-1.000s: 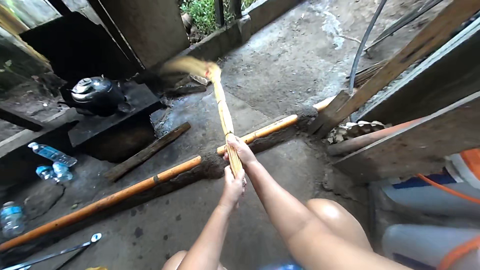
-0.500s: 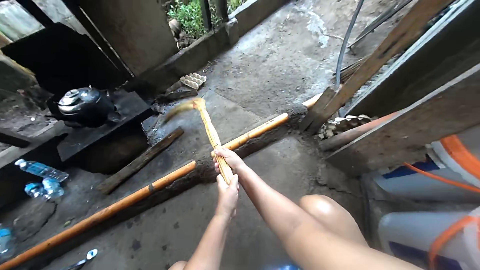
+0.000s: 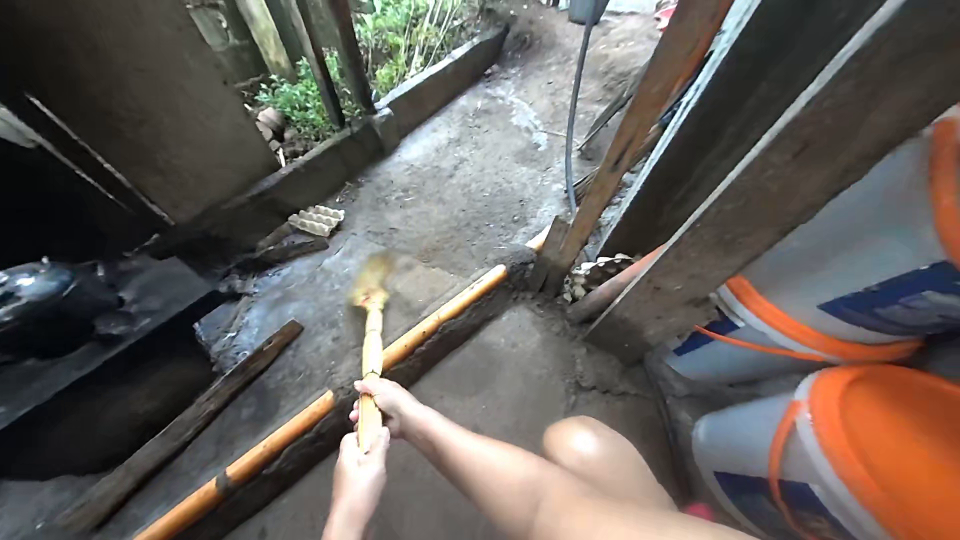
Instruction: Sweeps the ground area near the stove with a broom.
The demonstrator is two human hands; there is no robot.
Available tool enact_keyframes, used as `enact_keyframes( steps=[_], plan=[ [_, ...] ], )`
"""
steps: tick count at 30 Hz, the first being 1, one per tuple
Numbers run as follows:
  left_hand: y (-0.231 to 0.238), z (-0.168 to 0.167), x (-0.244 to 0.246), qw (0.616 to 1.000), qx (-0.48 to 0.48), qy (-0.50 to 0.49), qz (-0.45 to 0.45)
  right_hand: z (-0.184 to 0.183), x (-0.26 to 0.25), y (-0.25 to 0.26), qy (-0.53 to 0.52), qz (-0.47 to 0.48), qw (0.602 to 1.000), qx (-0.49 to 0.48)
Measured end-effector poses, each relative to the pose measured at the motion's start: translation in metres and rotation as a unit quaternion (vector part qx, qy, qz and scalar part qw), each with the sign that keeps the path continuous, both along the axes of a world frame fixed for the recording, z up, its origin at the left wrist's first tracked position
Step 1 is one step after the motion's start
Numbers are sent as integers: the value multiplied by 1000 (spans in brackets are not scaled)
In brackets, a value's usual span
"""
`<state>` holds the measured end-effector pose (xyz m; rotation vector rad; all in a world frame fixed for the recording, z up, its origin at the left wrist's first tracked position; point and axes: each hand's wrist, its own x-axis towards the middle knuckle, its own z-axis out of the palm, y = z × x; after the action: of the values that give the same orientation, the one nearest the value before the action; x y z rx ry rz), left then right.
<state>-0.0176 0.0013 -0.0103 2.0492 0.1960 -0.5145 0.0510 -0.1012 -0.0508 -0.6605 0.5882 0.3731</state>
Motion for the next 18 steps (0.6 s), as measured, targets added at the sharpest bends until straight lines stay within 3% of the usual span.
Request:
enact_keyframes(
  steps=[5,10,14,18],
  plan=[
    [-32,-16,-5,994,-55,-98,-11,6,6,-27,-113,10,994,2],
    [-18,-19,16,994,-83,-47,-45,11,9,-30,-94,-117,987,-61],
    [8,-6,29,996,19,-15,-81,-1,3,-8,-11,-146,988,-42],
    [10,0,23,983,121,14,-138,-8,0,-7,40,-31,999,-9]
  ],
)
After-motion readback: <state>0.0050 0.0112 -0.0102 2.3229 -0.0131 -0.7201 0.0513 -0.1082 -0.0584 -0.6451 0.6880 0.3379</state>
